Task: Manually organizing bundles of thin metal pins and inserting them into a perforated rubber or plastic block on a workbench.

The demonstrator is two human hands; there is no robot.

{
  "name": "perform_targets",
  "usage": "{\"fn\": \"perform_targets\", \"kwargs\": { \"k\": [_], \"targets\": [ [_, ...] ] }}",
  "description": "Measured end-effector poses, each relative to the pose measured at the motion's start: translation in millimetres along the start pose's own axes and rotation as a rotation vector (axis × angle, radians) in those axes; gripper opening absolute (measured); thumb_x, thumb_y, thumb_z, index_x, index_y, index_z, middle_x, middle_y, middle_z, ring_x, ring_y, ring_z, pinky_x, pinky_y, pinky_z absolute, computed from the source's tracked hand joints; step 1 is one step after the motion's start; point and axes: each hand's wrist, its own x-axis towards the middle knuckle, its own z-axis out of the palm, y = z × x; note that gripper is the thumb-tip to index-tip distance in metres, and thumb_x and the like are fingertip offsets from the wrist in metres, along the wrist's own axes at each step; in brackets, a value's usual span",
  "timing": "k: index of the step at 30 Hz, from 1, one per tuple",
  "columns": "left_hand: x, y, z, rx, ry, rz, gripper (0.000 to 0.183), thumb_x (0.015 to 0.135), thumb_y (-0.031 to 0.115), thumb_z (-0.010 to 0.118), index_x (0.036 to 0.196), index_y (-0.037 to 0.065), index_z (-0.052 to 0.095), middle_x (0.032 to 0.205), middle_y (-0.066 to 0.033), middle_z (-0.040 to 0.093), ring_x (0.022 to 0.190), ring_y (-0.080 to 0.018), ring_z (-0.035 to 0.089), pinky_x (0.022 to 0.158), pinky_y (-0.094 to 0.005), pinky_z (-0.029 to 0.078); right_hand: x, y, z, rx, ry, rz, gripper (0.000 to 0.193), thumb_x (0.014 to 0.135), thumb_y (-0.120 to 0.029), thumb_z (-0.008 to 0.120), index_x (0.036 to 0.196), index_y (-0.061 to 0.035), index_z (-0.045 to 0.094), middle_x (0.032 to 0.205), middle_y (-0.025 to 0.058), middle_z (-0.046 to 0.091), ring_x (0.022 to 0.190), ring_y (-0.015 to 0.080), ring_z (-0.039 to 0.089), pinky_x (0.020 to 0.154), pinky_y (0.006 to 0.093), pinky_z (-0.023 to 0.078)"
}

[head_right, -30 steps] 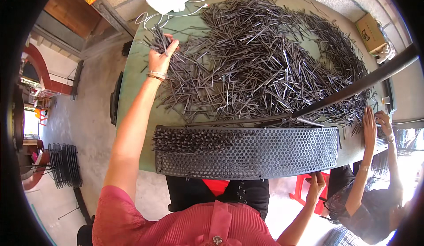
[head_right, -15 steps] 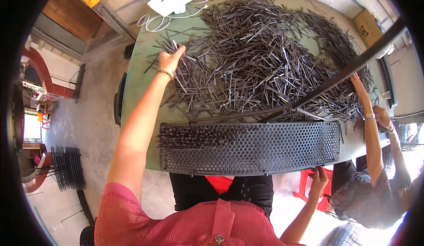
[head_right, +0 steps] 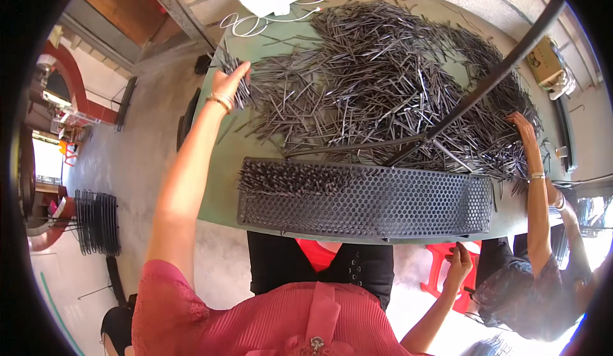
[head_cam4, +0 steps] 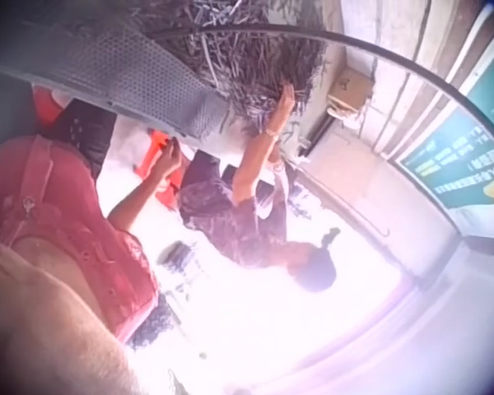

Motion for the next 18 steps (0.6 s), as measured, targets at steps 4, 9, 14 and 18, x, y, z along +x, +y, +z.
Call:
{"fn": "perform_targets", "kwargs": {
  "k": [4,9,14,18],
  "targets": [
    [-17.2,-49.0,-3.9,-0.029,0.049,0.136,0.03,0.076,0.018,0.075,0.097,0.004,0.061,0.079,0.0007,0.063,0.068,-0.0081,0.058,0.062,-0.0249,0.047,-1.0,-7.3,10.9,-0.005,-0.024,0.003,0.027,0.089,-0.011,0.055,0.109,0.0049,0.061,0.084,0.0097,0.065,0.062,0.0127,0.059,0.058,0.0241,0.047],
    [-30.8,-101.2,-2.6,0.189,0.037,0.181,0.025,0.074,0.01,0.076,0.094,0.003,0.065,0.083,-0.0016,0.066,0.076,-0.0095,0.061,0.07,-0.0267,0.049,-1.2,-11.0,14.7,-0.03,-0.09,-0.05,0.027,0.089,-0.011,0.055,0.109,0.0052,0.061,0.084,0.0105,0.064,0.063,0.0132,0.059,0.058,0.0246,0.048],
    [-19.3,-84.0,1.1,0.166,0.027,0.146,0.017,0.078,0.015,0.07,0.087,0.001,0.066,0.076,-0.0035,0.066,0.071,-0.0104,0.061,0.066,-0.0265,0.049,-4.8,-12.5,10.3,-0.054,-0.079,-0.078,0.026,0.089,-0.01,0.055,0.108,0.0058,0.061,0.084,0.0104,0.064,0.063,0.013,0.059,0.057,0.0248,0.048],
    [-5.2,-24.7,20.8,-0.277,0.008,0.001,0.015,0.079,0.017,0.065,0.075,0.003,0.065,0.068,-0.0025,0.063,0.058,-0.012,0.057,0.053,-0.0253,0.043,-8.4,-24.8,4.9,-0.063,-0.005,-0.153,0.025,0.089,-0.009,0.053,0.108,0.0053,0.062,0.082,0.0091,0.065,0.061,0.0135,0.061,0.056,0.0239,0.048]
  ]
}}
